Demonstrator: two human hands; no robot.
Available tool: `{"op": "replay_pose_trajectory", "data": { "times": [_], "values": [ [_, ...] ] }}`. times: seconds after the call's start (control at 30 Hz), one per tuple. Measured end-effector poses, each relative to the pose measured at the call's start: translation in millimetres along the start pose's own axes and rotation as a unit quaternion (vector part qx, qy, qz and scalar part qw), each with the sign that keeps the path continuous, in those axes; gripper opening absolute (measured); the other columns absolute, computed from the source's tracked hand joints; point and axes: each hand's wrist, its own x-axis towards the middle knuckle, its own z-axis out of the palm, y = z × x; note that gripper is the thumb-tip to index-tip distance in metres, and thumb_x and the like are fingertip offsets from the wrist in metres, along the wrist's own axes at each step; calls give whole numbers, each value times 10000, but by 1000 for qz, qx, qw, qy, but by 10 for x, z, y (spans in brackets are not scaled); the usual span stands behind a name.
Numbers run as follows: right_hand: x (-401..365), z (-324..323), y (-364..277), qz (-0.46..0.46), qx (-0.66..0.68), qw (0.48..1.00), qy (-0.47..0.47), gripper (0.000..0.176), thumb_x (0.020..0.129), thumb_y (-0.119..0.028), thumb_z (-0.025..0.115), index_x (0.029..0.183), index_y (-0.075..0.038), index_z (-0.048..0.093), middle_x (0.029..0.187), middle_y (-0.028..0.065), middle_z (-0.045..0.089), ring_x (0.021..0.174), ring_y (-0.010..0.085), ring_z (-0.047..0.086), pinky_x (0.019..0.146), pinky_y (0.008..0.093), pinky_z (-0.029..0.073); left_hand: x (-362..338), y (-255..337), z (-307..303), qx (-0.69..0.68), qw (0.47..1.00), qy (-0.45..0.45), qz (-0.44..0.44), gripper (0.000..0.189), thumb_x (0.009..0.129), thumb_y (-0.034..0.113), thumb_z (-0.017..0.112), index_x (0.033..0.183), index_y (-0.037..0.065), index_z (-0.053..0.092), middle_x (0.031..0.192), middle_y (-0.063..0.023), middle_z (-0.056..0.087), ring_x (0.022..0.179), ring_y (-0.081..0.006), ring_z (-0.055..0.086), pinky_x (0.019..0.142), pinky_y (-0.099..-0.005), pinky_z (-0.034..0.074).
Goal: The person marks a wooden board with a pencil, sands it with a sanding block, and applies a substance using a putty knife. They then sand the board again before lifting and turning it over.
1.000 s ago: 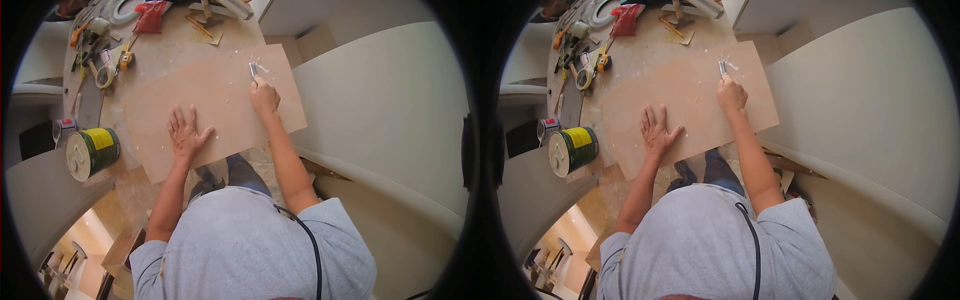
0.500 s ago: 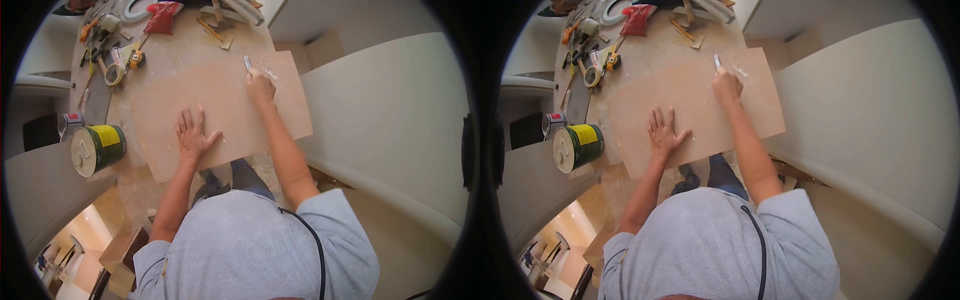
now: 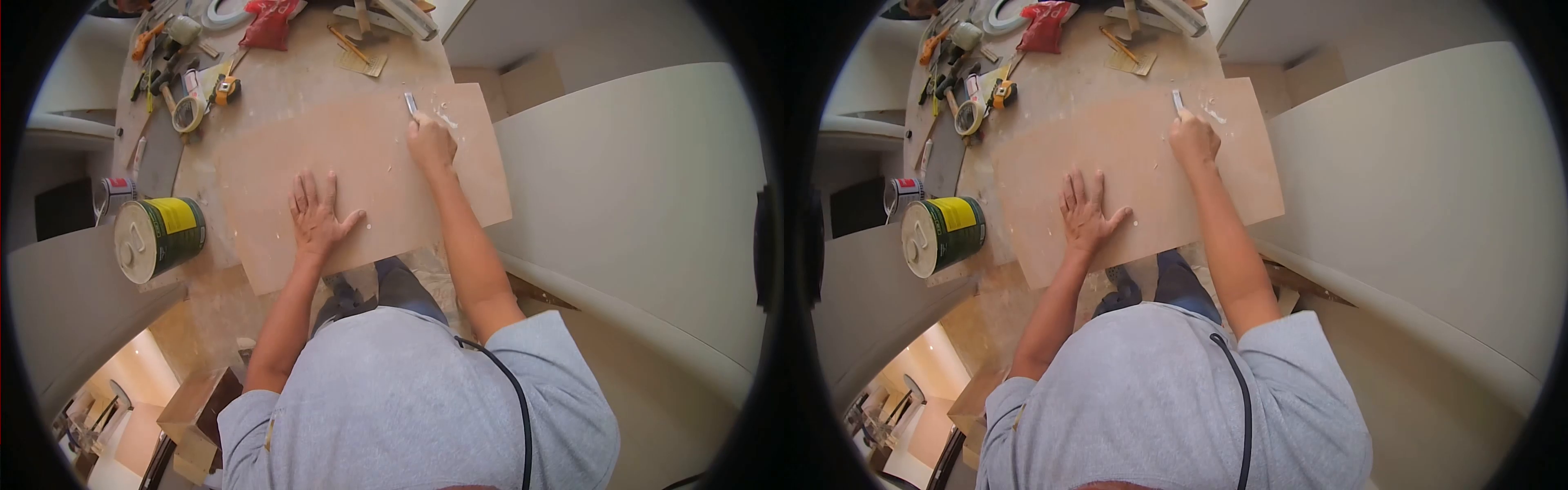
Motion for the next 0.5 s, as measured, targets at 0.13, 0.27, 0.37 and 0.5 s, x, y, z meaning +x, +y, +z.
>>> {"op": "replay_pose_trajectory", "data": {
  "times": [0.13, 0.27, 0.37, 0.5],
  "values": [
    [-113, 22, 54, -19, 21, 998, 47, 280, 971, -280, 583, 1151, -122, 727, 1052, 184, 736, 1007, 384, 703, 876, 497, 554, -36, 4, 38, -3, 1000, -1, -5, 1022, 788, 736, 656, 1613, 223, 340, 1688, -240, 114, 1562, -423, 78, 1236, -562, 89],
    [-372, 101, 58, -35, 46, 997, 41, 276, 969, -284, 582, 1137, -121, 729, 1063, 189, 732, 1007, 384, 703, 870, 513, 551, -24, 20, -4, 7, 1000, -1, -3, 1009, 796, 734, 650, 1608, 213, 353, 1680, -249, 138, 1558, -425, 92, 1232, -565, 98],
    [-203, 41, 1, -15, 19, 1000, 3, 273, 972, -286, 583, 1140, -124, 724, 1070, 194, 729, 1016, 385, 703, 870, 515, 552, -59, 16, -15, -7, 1000, 7, 2, 995, 807, 728, 642, 1606, 207, 359, 1675, -256, 154, 1555, -430, 100, 1233, -560, 98],
    [-216, -14, -16, -15, 21, 1000, -16, 277, 971, -285, 582, 1154, -125, 715, 1057, 201, 728, 1015, 389, 701, 870, 520, 549, -10, 20, -37, 8, 1000, 12, 10, 982, 815, 720, 638, 1605, 207, 361, 1674, -259, 157, 1557, -428, 100, 1237, -551, 94]
  ]
}}
